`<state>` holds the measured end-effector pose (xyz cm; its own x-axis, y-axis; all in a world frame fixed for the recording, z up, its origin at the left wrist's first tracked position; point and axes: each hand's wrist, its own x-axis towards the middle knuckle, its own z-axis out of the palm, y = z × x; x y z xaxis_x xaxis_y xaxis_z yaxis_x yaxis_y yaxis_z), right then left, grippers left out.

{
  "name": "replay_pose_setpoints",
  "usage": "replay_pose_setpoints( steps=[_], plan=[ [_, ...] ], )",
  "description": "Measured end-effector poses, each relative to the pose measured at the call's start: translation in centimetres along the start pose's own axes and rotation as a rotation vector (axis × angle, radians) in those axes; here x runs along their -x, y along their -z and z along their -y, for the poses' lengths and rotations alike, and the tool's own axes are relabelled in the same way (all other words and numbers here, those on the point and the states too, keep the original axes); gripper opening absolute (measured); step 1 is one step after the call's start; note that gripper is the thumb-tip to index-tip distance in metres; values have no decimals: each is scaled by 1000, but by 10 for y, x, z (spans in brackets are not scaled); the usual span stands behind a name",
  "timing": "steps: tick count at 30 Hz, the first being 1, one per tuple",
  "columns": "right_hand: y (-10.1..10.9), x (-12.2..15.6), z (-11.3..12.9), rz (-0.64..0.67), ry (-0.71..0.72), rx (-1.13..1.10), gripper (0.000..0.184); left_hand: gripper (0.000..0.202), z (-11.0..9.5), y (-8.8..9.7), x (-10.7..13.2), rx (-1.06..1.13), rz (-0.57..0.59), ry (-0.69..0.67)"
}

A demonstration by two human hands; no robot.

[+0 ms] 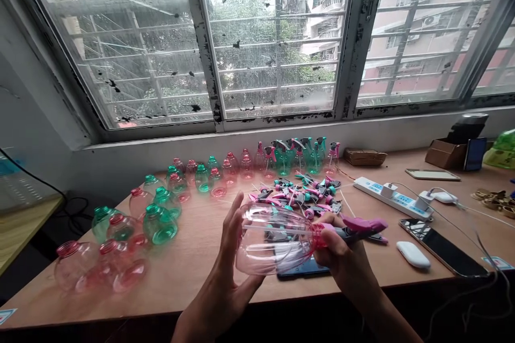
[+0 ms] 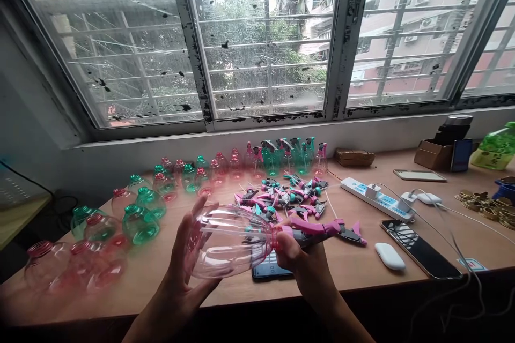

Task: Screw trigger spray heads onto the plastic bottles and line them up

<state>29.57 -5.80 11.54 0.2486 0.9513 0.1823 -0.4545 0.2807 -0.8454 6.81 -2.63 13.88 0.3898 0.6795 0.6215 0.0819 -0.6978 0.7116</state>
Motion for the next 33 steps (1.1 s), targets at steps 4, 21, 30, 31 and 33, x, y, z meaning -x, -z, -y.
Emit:
replay_pose_setpoints(
  steps=[4,21,30,31,33],
  plan=[
    [2,1,-2,34,56,55,40,118,-1,1,-1,114,4,76],
    [0,2,1,-20,5,-38,39,98,-1,1,-2,38,52,64],
    [2,2,6,-35,21,-26,43,107,9,3,-4,65,144,102],
    [2,1,7,-35,27,-19,43,101,10,2,-5,66,141,111],
    [3,0,8,-35,24,-8,43,92,11,0,-6,41,119,69]
  ],
)
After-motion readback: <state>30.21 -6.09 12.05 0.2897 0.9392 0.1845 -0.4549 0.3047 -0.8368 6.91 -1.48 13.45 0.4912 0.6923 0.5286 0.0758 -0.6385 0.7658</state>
